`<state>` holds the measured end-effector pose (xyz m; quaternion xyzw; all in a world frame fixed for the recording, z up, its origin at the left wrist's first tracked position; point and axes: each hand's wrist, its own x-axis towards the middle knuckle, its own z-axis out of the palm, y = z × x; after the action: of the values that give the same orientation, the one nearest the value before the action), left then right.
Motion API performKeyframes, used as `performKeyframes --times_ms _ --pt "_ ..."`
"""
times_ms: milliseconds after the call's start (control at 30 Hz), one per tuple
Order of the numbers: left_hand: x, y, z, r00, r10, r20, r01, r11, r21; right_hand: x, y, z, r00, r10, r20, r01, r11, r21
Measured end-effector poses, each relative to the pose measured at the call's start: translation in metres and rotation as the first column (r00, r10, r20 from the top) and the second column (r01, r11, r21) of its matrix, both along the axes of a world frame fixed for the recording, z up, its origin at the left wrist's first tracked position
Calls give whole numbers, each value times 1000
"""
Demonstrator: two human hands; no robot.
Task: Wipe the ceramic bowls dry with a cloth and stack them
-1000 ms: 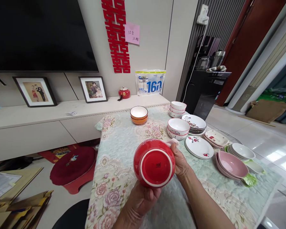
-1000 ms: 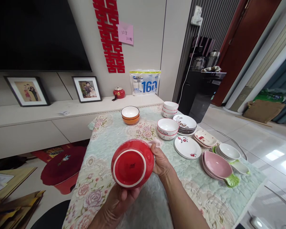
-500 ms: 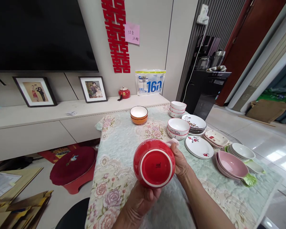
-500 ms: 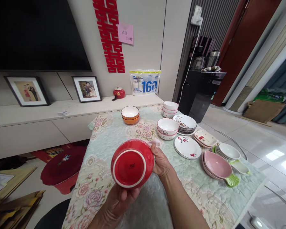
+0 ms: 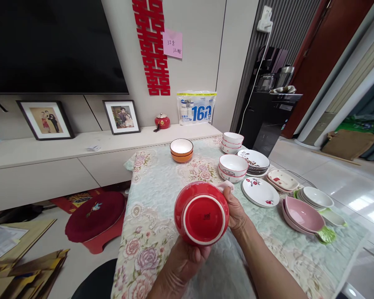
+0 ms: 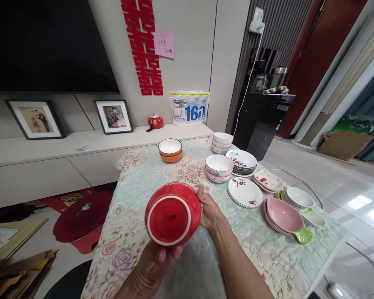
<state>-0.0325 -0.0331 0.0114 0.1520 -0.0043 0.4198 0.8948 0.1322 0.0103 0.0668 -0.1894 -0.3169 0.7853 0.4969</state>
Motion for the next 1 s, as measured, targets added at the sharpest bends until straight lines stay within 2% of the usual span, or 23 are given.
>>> performKeyframes --times_ms 133,267,333,367,533,667,767,867,933,1000 --pt "-2 0 0 998 -62 -3 62 998 13 1 0 -2 1000 -5 8 5 1000 11" --pt "-1 -1 -5 1000 -4 -10 4 998 56 2 1 -5 1000 -16 2 16 1000 14" --pt "1 -1 -2 999 29 -35 -28 998 53 3 3 -7 999 -42 -2 42 999 7" --pt "3 -1 1 995 84 -50 -81 995 53 3 3 -8 998 -63 -5 63 998 4" --pt "12 7 24 973 201 -114 -202 979 4 6 9 -11 964 -264 -26 264 965 -9" --pt "14 19 27 919 276 -282 -302 952 -53 5 10 -1 887 -460 -30 461 888 -2" --pt "7 29 21 844 345 -411 -420 901 -106 3 10 10 841 -540 22 538 840 71" --pt "-1 36 18 754 429 -497 -527 847 -69 2 10 15 796 -591 129 562 802 203" --pt "-3 37 20 731 440 -521 -533 845 -33 0 10 12 754 -602 263 517 791 328" --pt "-3 37 23 756 420 -502 -492 870 -14 -4 9 5 666 -617 420 413 773 482"
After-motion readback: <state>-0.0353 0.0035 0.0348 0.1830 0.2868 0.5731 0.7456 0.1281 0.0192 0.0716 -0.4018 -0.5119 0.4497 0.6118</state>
